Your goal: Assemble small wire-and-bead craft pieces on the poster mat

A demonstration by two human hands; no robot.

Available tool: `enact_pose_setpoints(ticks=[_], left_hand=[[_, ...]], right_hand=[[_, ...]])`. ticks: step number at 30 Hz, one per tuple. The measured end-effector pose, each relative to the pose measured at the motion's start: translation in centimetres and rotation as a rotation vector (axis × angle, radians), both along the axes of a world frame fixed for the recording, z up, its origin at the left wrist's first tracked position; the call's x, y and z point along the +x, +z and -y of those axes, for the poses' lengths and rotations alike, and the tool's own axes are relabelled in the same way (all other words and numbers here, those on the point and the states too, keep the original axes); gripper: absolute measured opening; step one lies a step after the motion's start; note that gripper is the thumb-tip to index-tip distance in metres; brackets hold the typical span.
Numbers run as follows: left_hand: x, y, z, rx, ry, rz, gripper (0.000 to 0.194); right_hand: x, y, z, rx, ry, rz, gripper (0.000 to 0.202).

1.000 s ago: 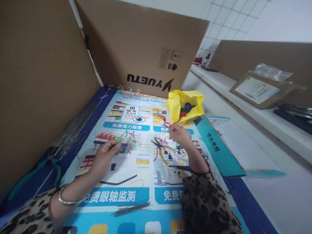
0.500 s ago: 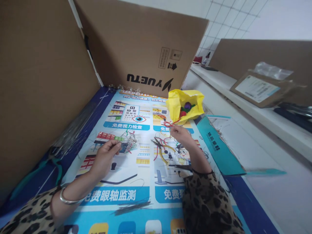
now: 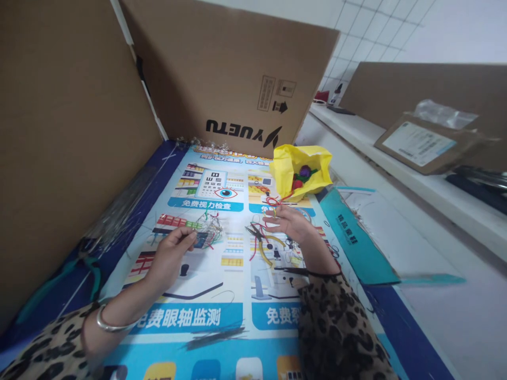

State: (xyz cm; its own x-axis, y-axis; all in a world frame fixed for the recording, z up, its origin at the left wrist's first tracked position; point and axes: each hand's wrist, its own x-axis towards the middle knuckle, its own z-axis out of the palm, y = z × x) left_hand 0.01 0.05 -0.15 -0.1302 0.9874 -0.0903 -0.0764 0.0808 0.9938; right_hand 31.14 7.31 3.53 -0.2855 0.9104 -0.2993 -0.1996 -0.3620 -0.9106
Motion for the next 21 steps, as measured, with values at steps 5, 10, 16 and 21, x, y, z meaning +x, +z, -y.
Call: enact_pose_setpoints(ticks=[5,10,16,21], left_hand=[[-0.1,-0.1,0.0,0.003,-0.003,0.003,0.020],[-0.1,0.1,0.0,0.020,-0.004,-0.012,0.020],[0.4,0.6,0.0,-0.003,0.037,-0.020,0.023],[1.2,1.1,0.4,-0.011,0.089,0.009,0.018]], right_hand=[[-0.1,1.1,0.7,0.030,0.092,-0.022,0.012],[-0.8,1.4,1.0,0.089,0.142,0.141,0.015],[-3.9,1.5,1.9,0.239,0.110,0.244,0.020],[-9.2,1.6,4.1,0.307,0.072,0.337,0.020]])
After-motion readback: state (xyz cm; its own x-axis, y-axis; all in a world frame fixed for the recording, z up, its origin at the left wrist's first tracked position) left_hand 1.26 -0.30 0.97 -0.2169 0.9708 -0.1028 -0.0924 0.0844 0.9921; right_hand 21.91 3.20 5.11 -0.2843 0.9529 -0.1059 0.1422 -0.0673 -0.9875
